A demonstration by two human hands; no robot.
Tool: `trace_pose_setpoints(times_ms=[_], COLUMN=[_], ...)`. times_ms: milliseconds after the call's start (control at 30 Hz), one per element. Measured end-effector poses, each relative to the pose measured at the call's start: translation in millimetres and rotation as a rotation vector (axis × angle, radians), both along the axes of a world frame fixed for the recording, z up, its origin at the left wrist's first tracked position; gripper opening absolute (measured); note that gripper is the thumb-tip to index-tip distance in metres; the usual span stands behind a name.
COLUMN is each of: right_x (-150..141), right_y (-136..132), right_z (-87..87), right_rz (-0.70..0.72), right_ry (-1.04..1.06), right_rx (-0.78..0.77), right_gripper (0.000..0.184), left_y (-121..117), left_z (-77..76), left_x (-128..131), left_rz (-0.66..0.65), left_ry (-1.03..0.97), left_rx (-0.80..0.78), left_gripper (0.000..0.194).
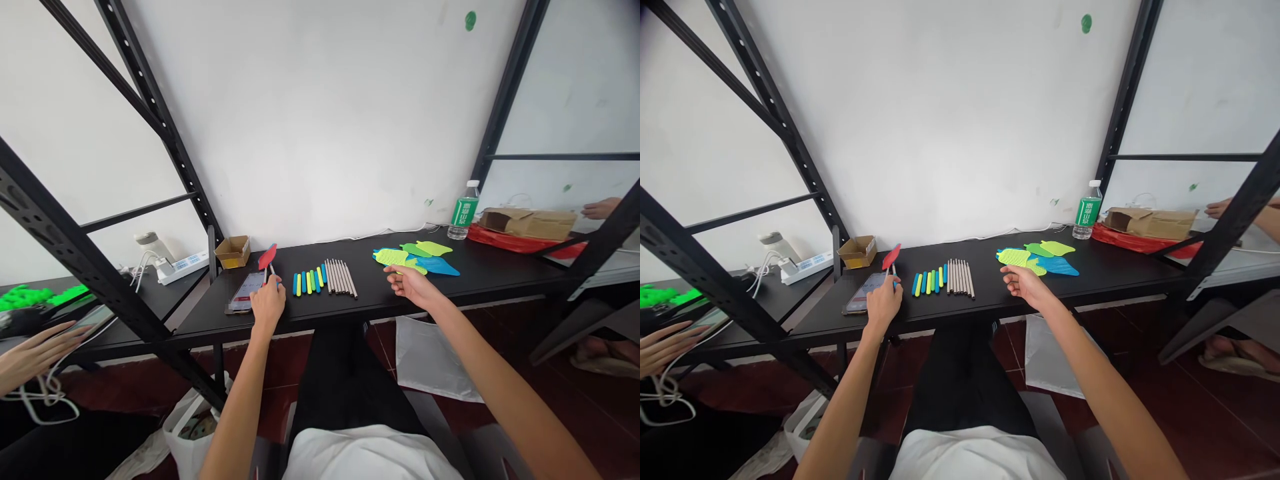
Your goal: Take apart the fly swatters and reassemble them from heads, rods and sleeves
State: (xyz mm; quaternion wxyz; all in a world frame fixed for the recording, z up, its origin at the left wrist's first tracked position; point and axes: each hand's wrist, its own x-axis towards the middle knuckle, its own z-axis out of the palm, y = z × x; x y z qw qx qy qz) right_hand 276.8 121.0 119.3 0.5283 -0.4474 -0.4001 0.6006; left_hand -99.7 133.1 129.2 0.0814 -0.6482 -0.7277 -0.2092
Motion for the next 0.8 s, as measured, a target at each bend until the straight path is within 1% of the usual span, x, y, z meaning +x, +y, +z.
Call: trace_pose_setpoints(times_ms=[100, 200, 300, 400, 633, 733, 800], right_x=[-3, -5, -6, -7, -15, -22, -29], right_y=[-3, -4, -4, -4, -8, -15, -22], right_z=[2.1, 2.9, 2.6, 2.8, 8.7, 16.0, 22.5], right_rz=[0.006, 0.009, 0.018, 0.027, 0.06, 0.084, 0.114], right_ry=[-0.005, -0.009, -0.014, -0.015, -0.008, -0.018, -0.036], right_rx=[0.008, 0.015, 0.025, 0.031, 0.063, 0.095, 0.138], right_gripper=[0.02, 0.021, 0.022, 0.023, 0.028, 0.032, 0.037], left_y=[0, 0, -1, -5, -25, -36, -44], left_z=[6.8, 12.2, 17.8, 25.0, 43.0, 49.1, 53.0], left_x=[-4, -6, -4, 2, 26, 39, 48], left_rz=[-0.033, -0.098, -0.169, -0.248, -0.497, -0.632, -0.707], left_ry=[-0.115, -0.286, -0.452, -0.566, -0.741, -0.782, -0.763], left_rx=[0.061, 0.121, 0.151, 0.191, 0.219, 0.198, 0.196], left_gripper=[0.032, 0.03, 0.026, 0.024, 0.023, 0.024, 0.024])
